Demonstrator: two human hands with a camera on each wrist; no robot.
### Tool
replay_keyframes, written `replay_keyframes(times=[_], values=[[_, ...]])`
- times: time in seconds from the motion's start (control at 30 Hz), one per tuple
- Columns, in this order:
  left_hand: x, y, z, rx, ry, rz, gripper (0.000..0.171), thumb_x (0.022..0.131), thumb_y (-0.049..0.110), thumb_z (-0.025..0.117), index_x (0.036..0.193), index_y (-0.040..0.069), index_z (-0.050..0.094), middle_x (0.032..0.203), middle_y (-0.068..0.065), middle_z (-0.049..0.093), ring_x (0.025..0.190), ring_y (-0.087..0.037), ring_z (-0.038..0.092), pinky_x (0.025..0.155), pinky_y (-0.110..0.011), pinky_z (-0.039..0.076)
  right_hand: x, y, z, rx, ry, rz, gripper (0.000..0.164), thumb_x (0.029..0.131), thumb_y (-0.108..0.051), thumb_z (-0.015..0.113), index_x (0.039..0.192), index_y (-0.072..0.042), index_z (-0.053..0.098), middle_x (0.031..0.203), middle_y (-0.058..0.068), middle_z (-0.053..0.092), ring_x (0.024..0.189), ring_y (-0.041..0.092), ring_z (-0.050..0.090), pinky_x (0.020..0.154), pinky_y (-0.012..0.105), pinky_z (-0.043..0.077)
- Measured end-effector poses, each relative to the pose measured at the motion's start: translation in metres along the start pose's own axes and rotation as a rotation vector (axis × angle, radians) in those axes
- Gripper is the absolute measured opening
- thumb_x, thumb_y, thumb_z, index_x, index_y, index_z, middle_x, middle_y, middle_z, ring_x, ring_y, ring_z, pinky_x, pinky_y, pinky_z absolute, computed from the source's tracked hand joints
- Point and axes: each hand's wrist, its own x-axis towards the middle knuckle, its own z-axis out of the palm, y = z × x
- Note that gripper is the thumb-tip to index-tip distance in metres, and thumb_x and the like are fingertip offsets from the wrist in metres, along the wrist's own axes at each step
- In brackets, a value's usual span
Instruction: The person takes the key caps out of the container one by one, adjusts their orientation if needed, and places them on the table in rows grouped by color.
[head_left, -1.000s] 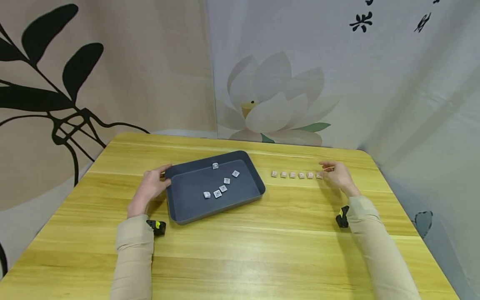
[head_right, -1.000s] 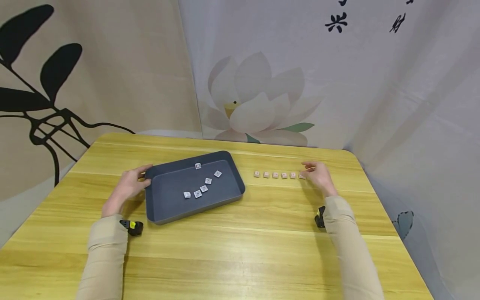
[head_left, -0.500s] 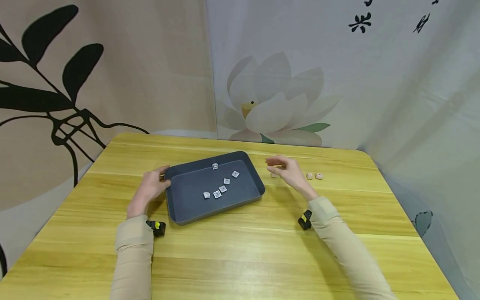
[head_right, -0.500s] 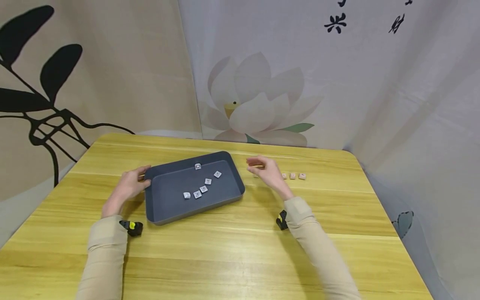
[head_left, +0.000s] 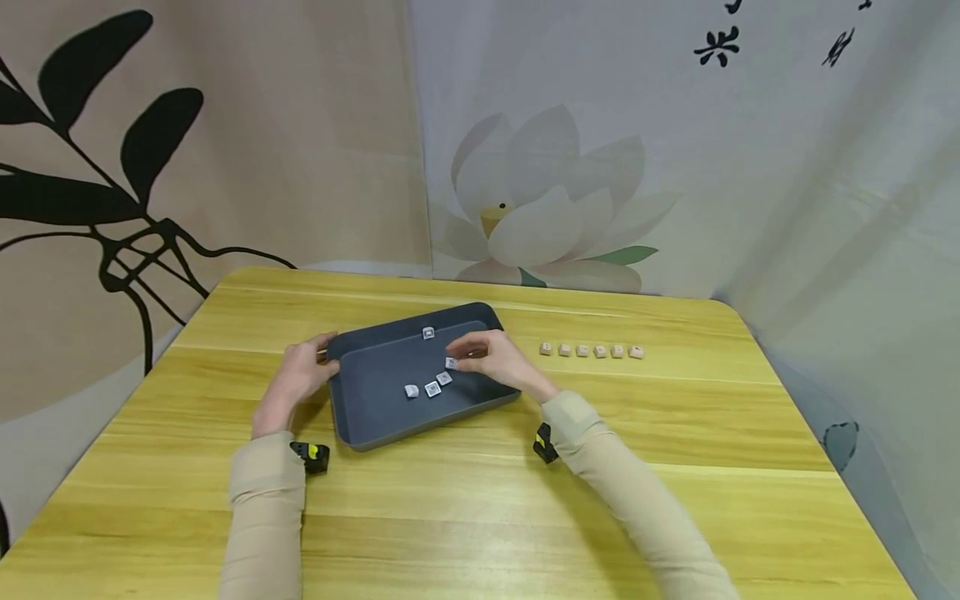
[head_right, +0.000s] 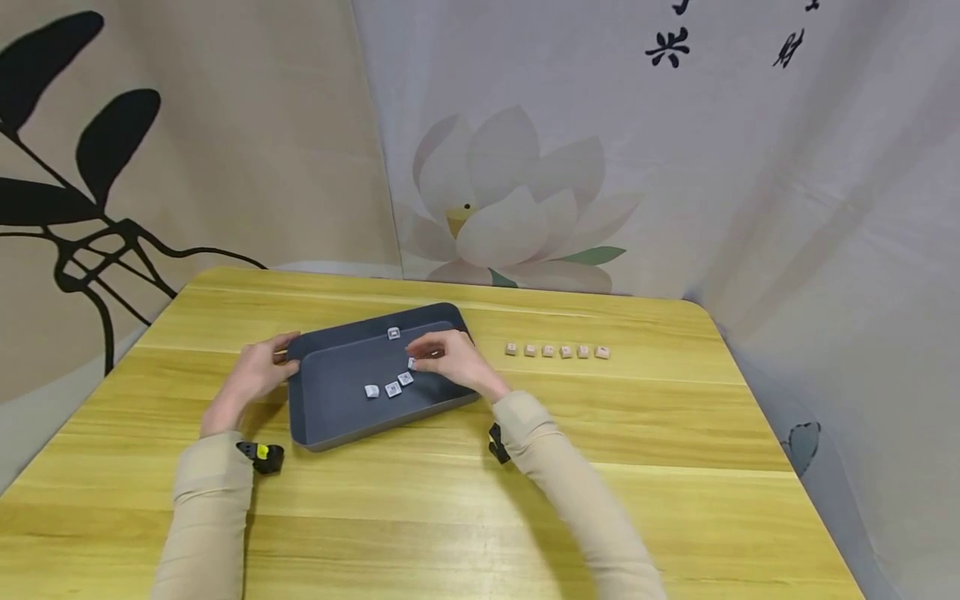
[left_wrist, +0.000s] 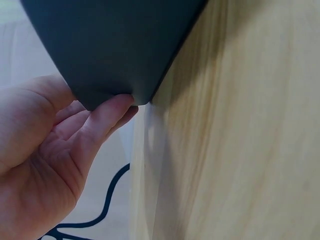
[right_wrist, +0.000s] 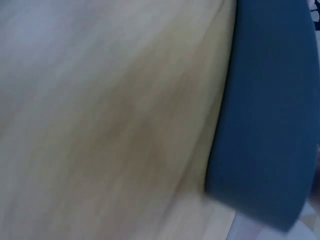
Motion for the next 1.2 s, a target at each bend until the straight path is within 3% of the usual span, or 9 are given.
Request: replay_keyframes(times=[0.33, 0.93, 1.2], values=[[0.0, 0.001, -0.002, 0.002, -0.009, 0.002, 0.057, 0.09, 0.007, 0.046, 0.143, -0.001, 0.026, 0.141, -0.033, 0.032, 0.123, -0.046, 0.042, 0.092, -0.047, 0.048, 0.011, -0.003, 0.015, -0.065, -0.088, 0.055, 0.032, 0.079, -0.011, 0.069, 0.111, -0.009, 0.066, 0.109, 0.003, 0.068, 0.097, 0.015, 0.064, 0.08, 0.023, 0.052], [0.0, 0.002, -0.002, 0.004, -0.018, -0.008, 0.058, 0.09, 0.007, 0.046, 0.143, -0.001, 0.025, 0.141, -0.033, 0.03, 0.124, -0.046, 0.04, 0.093, -0.048, 0.047, 0.015, -0.001, 0.024, -0.36, -0.102, -0.068, 0.026, 0.078, -0.013, 0.071, 0.103, -0.015, 0.071, 0.103, -0.001, 0.069, 0.103, 0.015, 0.063, 0.088, 0.026, 0.051], [-0.001, 0.002, -0.002, 0.006, -0.009, 0.006, 0.057, 0.09, 0.007, 0.046, 0.143, -0.001, 0.026, 0.14, -0.033, 0.031, 0.123, -0.047, 0.041, 0.093, -0.049, 0.047, 0.011, -0.002, 0.02, -0.299, -0.098, -0.068, 0.024, 0.081, -0.011, 0.068, 0.105, -0.011, 0.069, 0.104, 0.002, 0.069, 0.099, 0.015, 0.063, 0.085, 0.025, 0.052]])
